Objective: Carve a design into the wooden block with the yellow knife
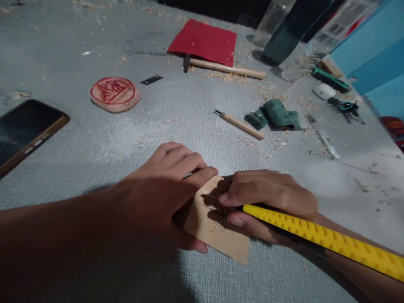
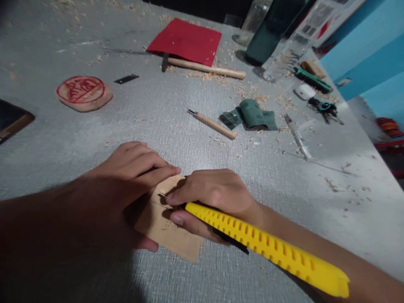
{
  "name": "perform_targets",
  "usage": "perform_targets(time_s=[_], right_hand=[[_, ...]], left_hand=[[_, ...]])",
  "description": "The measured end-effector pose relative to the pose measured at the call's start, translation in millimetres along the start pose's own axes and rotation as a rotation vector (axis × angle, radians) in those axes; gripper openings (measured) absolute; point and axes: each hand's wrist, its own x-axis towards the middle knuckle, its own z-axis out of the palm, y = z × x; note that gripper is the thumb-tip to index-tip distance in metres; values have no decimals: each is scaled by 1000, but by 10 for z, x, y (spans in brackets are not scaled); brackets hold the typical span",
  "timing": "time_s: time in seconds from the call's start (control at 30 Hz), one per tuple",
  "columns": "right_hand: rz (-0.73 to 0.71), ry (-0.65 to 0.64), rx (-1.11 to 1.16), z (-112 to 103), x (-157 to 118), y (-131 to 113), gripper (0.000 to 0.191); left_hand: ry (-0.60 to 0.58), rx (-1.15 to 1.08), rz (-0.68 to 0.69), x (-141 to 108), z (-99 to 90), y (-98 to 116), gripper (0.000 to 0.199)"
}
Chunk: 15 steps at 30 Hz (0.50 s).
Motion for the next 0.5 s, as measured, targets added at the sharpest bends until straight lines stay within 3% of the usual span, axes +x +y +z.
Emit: perform_targets(time_s=[0.2,0.5], right_hand=[[1,-51,-61,-37,19,-32,9],[-21,-55,-75,-64,-2,-10,14]], left_hand=[[6,-4,5,12,-8,5,99],[-3,-3,-6,7,-20,21,72]])
